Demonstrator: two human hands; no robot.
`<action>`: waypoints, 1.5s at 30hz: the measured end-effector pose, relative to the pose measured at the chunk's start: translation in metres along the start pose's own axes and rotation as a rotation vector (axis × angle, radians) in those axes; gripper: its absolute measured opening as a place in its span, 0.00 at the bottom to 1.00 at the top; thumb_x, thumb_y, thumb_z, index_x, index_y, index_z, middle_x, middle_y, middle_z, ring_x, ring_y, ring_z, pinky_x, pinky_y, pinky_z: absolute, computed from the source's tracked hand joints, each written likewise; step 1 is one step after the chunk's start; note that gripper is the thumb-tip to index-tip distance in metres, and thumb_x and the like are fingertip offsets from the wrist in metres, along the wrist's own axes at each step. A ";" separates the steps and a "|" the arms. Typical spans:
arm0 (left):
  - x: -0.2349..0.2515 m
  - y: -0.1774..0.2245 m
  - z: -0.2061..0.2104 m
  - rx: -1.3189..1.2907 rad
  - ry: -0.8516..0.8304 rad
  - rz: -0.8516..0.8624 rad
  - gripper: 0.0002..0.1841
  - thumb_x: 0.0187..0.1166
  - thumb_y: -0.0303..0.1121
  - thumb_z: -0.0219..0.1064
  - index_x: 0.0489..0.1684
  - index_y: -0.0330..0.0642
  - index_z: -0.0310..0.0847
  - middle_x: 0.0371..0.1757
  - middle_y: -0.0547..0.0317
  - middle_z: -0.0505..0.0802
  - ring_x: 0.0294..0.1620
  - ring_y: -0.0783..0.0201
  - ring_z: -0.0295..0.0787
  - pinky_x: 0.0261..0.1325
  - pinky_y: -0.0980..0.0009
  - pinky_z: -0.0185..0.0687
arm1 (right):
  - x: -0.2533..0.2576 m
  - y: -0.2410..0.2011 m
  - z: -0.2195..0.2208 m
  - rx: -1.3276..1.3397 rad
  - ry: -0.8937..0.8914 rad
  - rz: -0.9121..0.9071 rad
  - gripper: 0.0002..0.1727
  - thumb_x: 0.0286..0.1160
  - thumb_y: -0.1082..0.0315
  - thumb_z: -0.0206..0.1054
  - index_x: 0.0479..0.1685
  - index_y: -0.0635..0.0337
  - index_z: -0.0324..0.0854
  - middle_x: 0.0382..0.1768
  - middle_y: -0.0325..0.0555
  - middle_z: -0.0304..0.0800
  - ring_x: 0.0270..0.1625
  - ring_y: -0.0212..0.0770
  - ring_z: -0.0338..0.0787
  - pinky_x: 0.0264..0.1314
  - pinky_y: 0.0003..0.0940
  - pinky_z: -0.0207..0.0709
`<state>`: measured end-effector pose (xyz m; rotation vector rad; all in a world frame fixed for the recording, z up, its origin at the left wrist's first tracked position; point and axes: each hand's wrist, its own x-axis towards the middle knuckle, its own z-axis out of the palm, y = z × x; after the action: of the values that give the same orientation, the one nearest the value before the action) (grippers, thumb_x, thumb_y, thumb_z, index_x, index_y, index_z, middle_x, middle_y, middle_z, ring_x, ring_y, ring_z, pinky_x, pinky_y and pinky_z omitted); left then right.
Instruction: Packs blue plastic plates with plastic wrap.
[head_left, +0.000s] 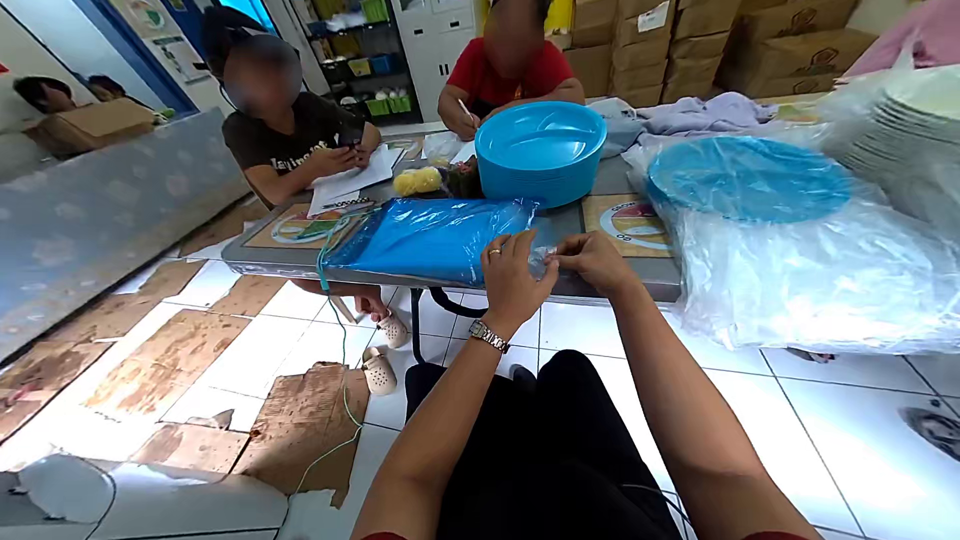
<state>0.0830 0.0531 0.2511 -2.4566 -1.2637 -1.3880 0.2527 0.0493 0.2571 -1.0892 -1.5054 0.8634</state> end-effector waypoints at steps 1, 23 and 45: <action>-0.001 0.000 0.002 -0.010 -0.015 0.013 0.27 0.72 0.42 0.73 0.69 0.39 0.83 0.66 0.47 0.90 0.74 0.40 0.78 0.80 0.38 0.60 | 0.004 0.002 0.000 -0.013 0.001 0.007 0.07 0.64 0.79 0.78 0.25 0.63 0.85 0.23 0.39 0.87 0.24 0.26 0.80 0.29 0.24 0.75; -0.006 -0.035 -0.014 -0.220 0.142 -0.107 0.12 0.84 0.33 0.66 0.40 0.32 0.92 0.38 0.45 0.94 0.46 0.49 0.89 0.65 0.45 0.75 | 0.001 -0.001 0.016 -0.257 0.345 -0.073 0.24 0.72 0.74 0.75 0.64 0.71 0.73 0.60 0.67 0.82 0.51 0.58 0.88 0.51 0.53 0.83; 0.007 -0.012 0.018 0.112 0.172 -0.148 0.36 0.59 0.19 0.75 0.76 0.35 0.70 0.56 0.45 0.92 0.58 0.41 0.87 0.72 0.38 0.67 | -0.048 -0.069 0.037 0.250 0.430 -0.210 0.10 0.87 0.69 0.57 0.35 0.57 0.79 0.38 0.33 0.92 0.42 0.24 0.89 0.52 0.28 0.83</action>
<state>0.0895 0.0732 0.2414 -2.1591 -1.4645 -1.4805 0.2047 -0.0177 0.2982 -0.8484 -1.0968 0.6042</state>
